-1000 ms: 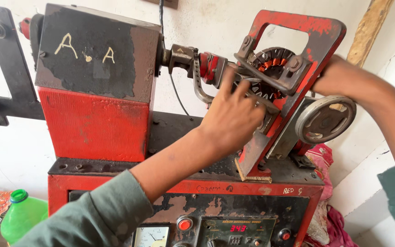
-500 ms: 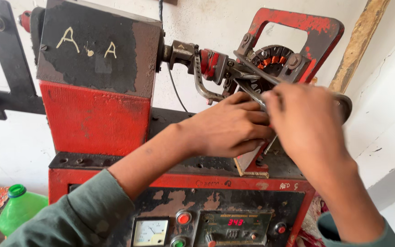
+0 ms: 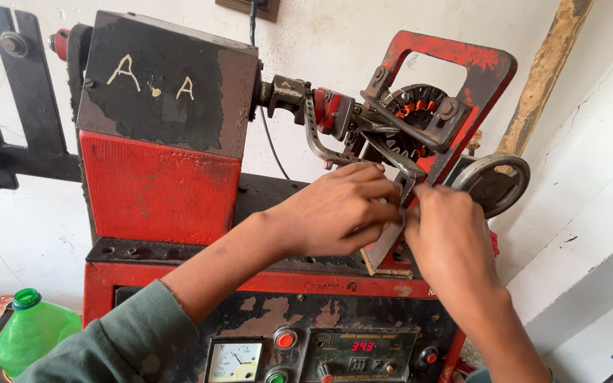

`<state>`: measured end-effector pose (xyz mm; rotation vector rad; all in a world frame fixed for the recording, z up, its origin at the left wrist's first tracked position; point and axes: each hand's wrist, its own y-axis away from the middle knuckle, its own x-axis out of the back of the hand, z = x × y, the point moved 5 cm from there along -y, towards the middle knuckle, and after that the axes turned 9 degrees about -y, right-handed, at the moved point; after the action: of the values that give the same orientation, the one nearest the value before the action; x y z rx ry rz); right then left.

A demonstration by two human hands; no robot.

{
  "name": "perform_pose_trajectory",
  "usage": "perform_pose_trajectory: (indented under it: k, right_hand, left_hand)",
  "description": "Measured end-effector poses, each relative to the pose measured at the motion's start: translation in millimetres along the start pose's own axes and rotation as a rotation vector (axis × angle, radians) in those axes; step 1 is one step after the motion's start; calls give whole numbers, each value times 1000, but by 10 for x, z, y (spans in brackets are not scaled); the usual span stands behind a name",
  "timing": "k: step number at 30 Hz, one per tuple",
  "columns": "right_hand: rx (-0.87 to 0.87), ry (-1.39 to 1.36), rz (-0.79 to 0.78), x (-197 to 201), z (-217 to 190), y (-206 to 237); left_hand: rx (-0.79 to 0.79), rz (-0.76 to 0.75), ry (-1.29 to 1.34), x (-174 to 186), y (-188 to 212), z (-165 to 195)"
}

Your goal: The person assembles a stator onto a red motor winding machine, aligning copper coils into slots and securing the component with a metal bar and a wooden mallet. They then adjust a lever and handle on the machine to complete the setup.

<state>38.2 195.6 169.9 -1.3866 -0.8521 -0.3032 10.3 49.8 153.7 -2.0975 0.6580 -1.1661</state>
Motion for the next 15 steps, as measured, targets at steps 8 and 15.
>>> perform_pose_trajectory:
  k: [8,15]
  right_hand:
    - [-146,29,1,69,-51,162]
    - [-128,-216,32,57,-42,252]
  left_hand:
    - [444,105,-115,-166,-344,-15]
    - [649,-18,-201,-346,-600,-158]
